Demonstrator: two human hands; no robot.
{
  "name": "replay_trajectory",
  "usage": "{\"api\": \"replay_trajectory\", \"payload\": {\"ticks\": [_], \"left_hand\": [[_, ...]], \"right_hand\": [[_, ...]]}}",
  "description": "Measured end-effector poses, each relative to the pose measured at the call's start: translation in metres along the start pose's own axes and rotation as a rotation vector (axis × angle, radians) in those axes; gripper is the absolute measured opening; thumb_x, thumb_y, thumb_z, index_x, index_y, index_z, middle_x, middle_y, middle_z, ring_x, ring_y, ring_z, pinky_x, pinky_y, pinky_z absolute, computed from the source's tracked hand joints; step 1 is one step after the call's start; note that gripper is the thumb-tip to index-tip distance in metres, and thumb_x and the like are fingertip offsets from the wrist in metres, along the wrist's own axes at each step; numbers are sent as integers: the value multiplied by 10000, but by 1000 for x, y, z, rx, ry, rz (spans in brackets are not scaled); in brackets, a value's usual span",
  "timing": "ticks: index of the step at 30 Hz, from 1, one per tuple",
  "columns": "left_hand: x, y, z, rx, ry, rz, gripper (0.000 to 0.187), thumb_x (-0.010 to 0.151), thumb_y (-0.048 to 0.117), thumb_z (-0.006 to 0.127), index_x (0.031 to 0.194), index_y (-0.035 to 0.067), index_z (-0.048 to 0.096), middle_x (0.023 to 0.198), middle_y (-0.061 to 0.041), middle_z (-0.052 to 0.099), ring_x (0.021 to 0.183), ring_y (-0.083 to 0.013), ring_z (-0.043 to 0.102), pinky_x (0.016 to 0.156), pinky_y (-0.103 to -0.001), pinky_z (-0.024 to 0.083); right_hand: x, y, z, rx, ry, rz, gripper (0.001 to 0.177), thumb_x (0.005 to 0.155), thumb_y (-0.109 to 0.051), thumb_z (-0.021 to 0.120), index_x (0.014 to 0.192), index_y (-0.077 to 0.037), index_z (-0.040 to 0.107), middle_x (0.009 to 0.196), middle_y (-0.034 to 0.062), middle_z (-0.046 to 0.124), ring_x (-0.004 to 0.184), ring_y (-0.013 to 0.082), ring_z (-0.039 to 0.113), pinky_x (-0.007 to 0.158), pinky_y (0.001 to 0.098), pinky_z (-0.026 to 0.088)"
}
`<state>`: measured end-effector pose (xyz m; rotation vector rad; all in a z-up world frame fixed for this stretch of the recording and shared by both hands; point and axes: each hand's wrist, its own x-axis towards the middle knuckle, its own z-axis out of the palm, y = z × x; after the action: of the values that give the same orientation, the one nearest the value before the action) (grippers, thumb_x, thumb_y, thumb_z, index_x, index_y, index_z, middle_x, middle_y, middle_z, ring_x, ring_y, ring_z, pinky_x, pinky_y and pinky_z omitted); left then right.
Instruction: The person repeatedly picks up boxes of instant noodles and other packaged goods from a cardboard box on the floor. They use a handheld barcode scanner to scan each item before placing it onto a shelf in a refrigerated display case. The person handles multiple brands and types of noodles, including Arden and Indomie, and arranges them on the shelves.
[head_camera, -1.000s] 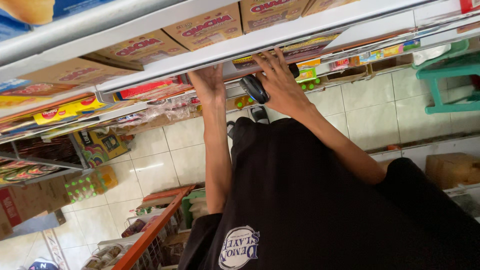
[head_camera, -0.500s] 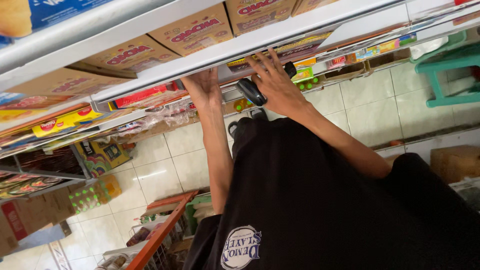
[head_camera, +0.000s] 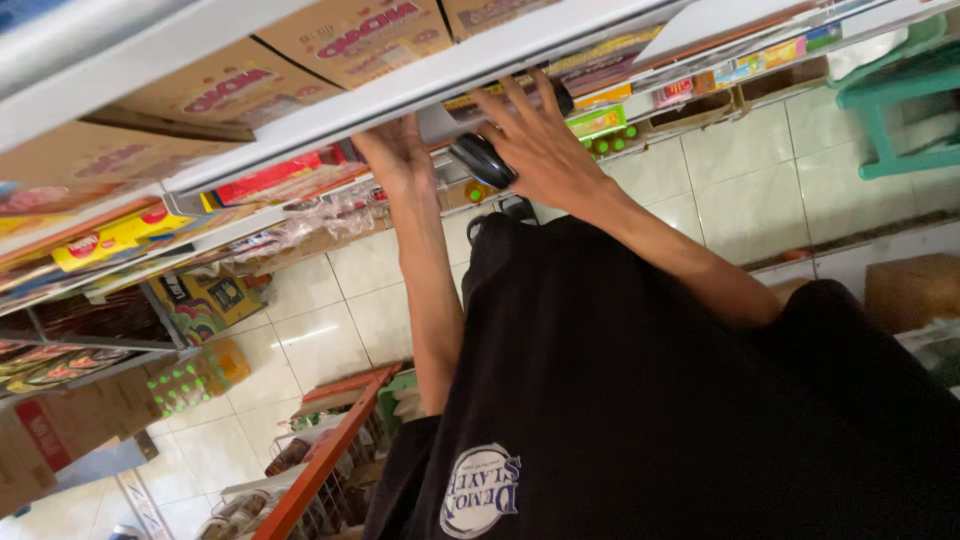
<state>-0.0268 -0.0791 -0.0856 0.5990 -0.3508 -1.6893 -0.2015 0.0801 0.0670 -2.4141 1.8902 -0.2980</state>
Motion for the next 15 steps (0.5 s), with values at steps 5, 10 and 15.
{"api": "replay_trajectory", "payload": {"ticks": [5, 10, 15], "left_hand": [[-6, 8, 7, -5, -24, 7, 541, 1056, 474, 512, 1405, 61, 495, 1404, -158, 569, 1329, -324, 534, 1165, -522, 432], [3, -2, 6, -39, -15, -30, 512, 1080, 456, 528, 1374, 37, 509, 1396, -184, 563, 1324, -349, 540, 1194, -524, 433], [-5, -6, 6, 90, 7, 91, 533, 1038, 382, 579, 1444, 114, 360, 1456, -151, 502, 1330, -327, 537, 1157, -530, 457]], "right_hand": [[14, -5, 9, 141, 109, -68, 468, 852, -273, 812, 1180, 48, 720, 1620, 143, 407, 1545, 307, 311, 1302, 527, 156], [14, -7, 2, 235, 90, -64, 424, 770, -231, 831, 1106, 9, 736, 1602, 152, 424, 1534, 325, 314, 1283, 529, 169], [10, 7, -13, 548, 171, -34, 628, 653, -189, 878, 1206, 52, 703, 1535, 174, 447, 1449, 368, 395, 1233, 495, 297]]}}
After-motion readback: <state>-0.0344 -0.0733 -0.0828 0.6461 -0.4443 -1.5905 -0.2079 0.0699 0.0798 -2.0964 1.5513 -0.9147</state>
